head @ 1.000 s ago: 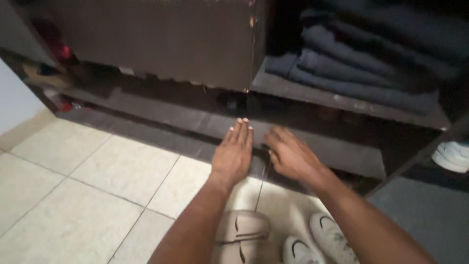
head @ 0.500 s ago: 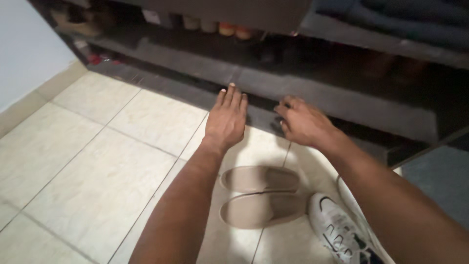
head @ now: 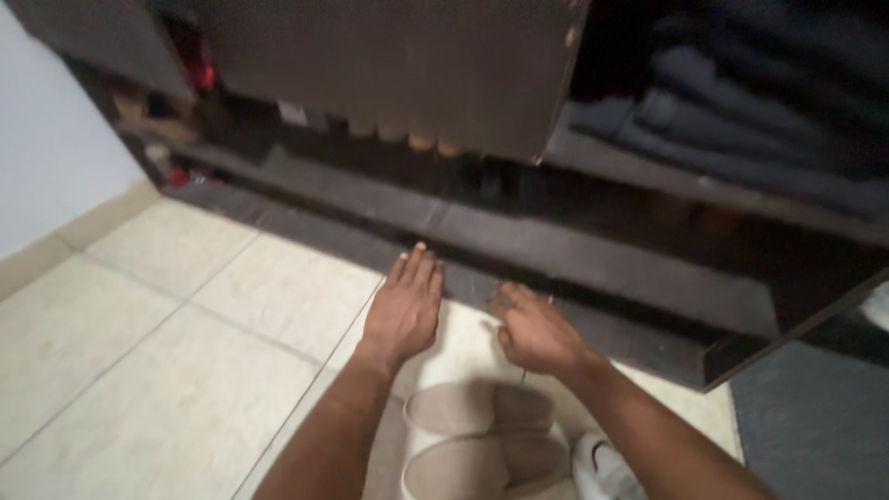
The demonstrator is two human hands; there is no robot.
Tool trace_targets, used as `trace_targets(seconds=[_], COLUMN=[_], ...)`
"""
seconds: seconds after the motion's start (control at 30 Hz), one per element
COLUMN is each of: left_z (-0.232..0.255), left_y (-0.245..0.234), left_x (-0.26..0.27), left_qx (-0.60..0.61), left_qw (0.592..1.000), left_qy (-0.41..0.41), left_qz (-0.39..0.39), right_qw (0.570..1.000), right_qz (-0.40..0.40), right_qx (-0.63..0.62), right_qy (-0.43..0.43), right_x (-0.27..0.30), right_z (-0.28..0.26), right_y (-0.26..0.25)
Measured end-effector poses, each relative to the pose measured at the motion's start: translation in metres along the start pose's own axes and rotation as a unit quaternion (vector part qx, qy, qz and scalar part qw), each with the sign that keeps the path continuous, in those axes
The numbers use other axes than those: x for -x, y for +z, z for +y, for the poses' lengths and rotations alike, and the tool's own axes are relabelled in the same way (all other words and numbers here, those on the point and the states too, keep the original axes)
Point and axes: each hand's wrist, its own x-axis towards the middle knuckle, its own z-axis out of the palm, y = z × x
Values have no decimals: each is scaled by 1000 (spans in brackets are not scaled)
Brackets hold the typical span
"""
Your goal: The person picks up several pairs of shoes from the floor, including black dress shoes, white sneakers, and beige slip-ons, and places them onto shelves in a dark wooden shoe cabinet. The person handles each pair individually, arranging them neatly on the shelves.
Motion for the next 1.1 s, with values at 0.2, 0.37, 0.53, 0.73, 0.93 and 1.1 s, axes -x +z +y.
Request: trace_targets(seconds=[0.2, 0.37, 0.53, 0.73, 0.93, 1.1], left_z=[28, 56, 67, 59, 49, 52], left_y=[-6, 18, 39, 59, 92, 132], left_x=[-50, -90, -113, -117, -106, -86], left_qx=[83, 132, 151, 202, 192, 115], left_qw=[995, 988, 967, 961, 971, 935], left_qy=[-42, -85, -113, -129, -108, -27], left_qz=[-21, -6, -170, -139, -97, 334], right_qw=[996, 995, 992, 993, 993, 991], right_qz=[75, 95, 36, -9, -13, 0], right_qx=[-36, 7, 123, 114, 75, 79], right_qy=[41, 25, 9, 41, 89, 110], right_x=[-21, -62, -107, -136, -156, -159], right_z=[27, 72, 109, 98, 84, 83], right_y=[-27, -24, -19, -32, -32, -25])
